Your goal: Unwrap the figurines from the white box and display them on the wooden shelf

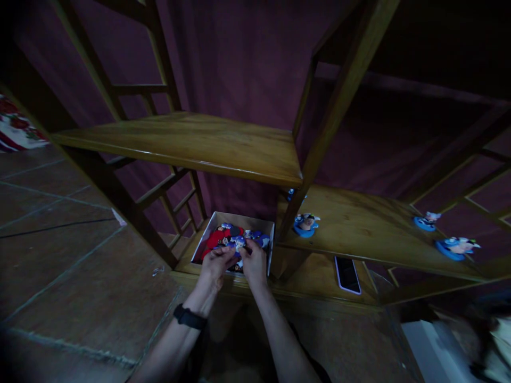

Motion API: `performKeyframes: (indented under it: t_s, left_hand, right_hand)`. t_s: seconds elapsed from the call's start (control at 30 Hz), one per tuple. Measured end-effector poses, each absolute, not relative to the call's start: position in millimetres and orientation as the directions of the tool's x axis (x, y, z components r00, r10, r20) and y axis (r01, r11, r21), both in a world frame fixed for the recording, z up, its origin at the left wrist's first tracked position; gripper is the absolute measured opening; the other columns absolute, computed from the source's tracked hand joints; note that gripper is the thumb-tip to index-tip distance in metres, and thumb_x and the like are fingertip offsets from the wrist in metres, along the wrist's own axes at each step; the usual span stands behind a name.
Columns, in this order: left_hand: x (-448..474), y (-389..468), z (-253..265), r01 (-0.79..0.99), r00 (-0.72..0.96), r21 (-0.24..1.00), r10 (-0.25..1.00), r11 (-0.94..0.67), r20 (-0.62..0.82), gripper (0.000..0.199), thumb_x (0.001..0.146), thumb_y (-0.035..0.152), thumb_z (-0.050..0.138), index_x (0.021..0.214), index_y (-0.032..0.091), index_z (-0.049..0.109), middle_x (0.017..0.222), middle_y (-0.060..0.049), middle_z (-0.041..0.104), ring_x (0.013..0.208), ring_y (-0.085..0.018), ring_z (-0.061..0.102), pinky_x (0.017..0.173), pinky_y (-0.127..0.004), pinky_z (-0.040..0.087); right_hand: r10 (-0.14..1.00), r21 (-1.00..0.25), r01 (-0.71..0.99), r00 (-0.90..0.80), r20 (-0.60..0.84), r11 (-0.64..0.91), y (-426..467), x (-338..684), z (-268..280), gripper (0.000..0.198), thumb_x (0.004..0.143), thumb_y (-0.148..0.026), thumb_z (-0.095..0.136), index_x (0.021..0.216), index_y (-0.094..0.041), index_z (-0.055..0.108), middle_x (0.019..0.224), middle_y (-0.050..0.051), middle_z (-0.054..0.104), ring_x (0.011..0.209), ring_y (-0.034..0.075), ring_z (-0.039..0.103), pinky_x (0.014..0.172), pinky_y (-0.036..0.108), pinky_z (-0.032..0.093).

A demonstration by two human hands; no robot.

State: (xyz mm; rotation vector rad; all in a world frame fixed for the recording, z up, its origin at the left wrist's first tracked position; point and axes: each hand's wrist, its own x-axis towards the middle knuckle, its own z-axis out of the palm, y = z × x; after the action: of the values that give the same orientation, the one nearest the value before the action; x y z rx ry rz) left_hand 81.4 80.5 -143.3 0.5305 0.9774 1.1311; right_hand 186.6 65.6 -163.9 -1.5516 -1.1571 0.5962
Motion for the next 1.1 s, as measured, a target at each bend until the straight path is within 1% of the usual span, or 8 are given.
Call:
performKeyframes:
  t_s: [0.13, 0.27, 0.37, 0.5, 0.6, 0.73, 0.9, 1.1]
  left_hand:
    - [88.3, 79.8, -147.2, -0.522, 0.045, 0.789, 0.935, 0.323, -0.353, 0.022, 0.052, 0.018, 0.079, 0.063, 0.009, 0.063, 0.058, -0.002, 0.064, 0.051, -0.011, 0.058, 0.057, -0.025, 0.051]
    - [84.0, 87.5, -145.7, -0.532, 0.14, 0.729, 0.894, 0.431, -0.426, 0.013, 0.059, 0.006, 0.073, 0.065, 0.009, 0.062, 0.062, -0.004, 0.066, 0.055, -0.012, 0.062, 0.06, -0.025, 0.053]
    - [78.3, 94.1, -140.9, -0.55, 0.271, 0.63, 0.83, 0.549, -0.487, 0.01, 0.067, 0.0, 0.065, 0.069, 0.009, 0.063, 0.065, -0.005, 0.067, 0.059, -0.013, 0.064, 0.063, -0.024, 0.054]
    - [74.5, 96.5, -135.3, -0.595, 0.374, 0.55, 0.808, 0.585, -0.455, 0.014, 0.07, -0.002, 0.061, 0.073, 0.011, 0.062, 0.069, -0.004, 0.068, 0.065, -0.012, 0.066, 0.071, -0.025, 0.055]
    - [72.7, 95.1, -132.4, -0.589, 0.428, 0.565, 0.816, 0.577, -0.388, 0.02, 0.069, -0.003, 0.061, 0.081, 0.013, 0.064, 0.078, -0.005, 0.07, 0.073, -0.014, 0.067, 0.077, -0.026, 0.054]
    - [68.8, 94.4, -126.8, -0.554, 0.485, 0.618, 0.82, 0.557, -0.304, 0.031, 0.066, -0.002, 0.064, 0.093, 0.013, 0.065, 0.089, -0.006, 0.07, 0.079, -0.014, 0.066, 0.08, -0.027, 0.052]
    - [63.6, 94.4, -117.6, -0.538, 0.484, 0.686, 0.846, 0.489, -0.224, 0.029, 0.065, 0.005, 0.069, 0.092, 0.013, 0.067, 0.084, -0.007, 0.071, 0.071, -0.013, 0.065, 0.074, -0.023, 0.052]
    - [62.3, 94.1, -110.7, -0.516, 0.483, 0.738, 0.859, 0.434, -0.167, 0.027, 0.064, 0.012, 0.073, 0.09, 0.011, 0.067, 0.078, -0.007, 0.07, 0.066, -0.012, 0.064, 0.067, -0.022, 0.051]
  right_hand:
    - [0.883, -0.926, 0.378, 0.435, 0.176, -0.002, 66.0, 183.8, -170.1, 0.025, 0.075, -0.028, 0.056, 0.098, -0.022, 0.065, 0.09, 0.004, 0.069, 0.081, 0.021, 0.063, 0.077, 0.034, 0.049]
    - [0.877, -0.934, 0.346, 0.417, 0.24, 0.091, 63.3, 186.2, -163.2, 0.029, 0.076, -0.027, 0.057, 0.103, -0.023, 0.064, 0.102, 0.005, 0.067, 0.094, 0.021, 0.06, 0.088, 0.036, 0.045]
    - [0.896, -0.958, 0.232, 0.367, 0.248, 0.17, 60.4, 190.6, -151.1, 0.034, 0.076, -0.027, 0.057, 0.11, -0.026, 0.061, 0.111, 0.004, 0.063, 0.099, 0.02, 0.057, 0.091, 0.036, 0.043]
    - [0.927, -0.983, -0.016, 0.336, 0.166, 0.182, 56.6, 195.2, -135.7, 0.035, 0.075, -0.03, 0.06, 0.109, -0.024, 0.062, 0.112, 0.004, 0.063, 0.101, 0.02, 0.057, 0.091, 0.035, 0.043]
    - [0.95, -0.973, -0.123, 0.269, 0.156, 0.194, 54.5, 197.0, -128.3, 0.035, 0.073, -0.031, 0.061, 0.108, -0.024, 0.062, 0.111, 0.003, 0.063, 0.103, 0.02, 0.057, 0.094, 0.036, 0.042]
    - [0.962, -0.968, -0.151, 0.219, 0.163, 0.199, 52.4, 200.5, -121.7, 0.033, 0.071, -0.03, 0.064, 0.104, -0.025, 0.063, 0.105, 0.002, 0.065, 0.099, 0.02, 0.058, 0.092, 0.036, 0.044]
    - [0.97, -0.971, -0.127, 0.158, 0.183, 0.204, 47.4, 207.2, -114.0, 0.032, 0.07, -0.027, 0.065, 0.102, -0.026, 0.065, 0.102, 0.0, 0.066, 0.096, 0.019, 0.059, 0.088, 0.033, 0.045]
    - [0.973, -0.974, -0.13, 0.161, 0.163, 0.185, 45.2, 209.4, -108.9, 0.027, 0.073, -0.034, 0.064, 0.099, -0.027, 0.067, 0.102, 0.0, 0.066, 0.093, 0.018, 0.059, 0.083, 0.03, 0.046]
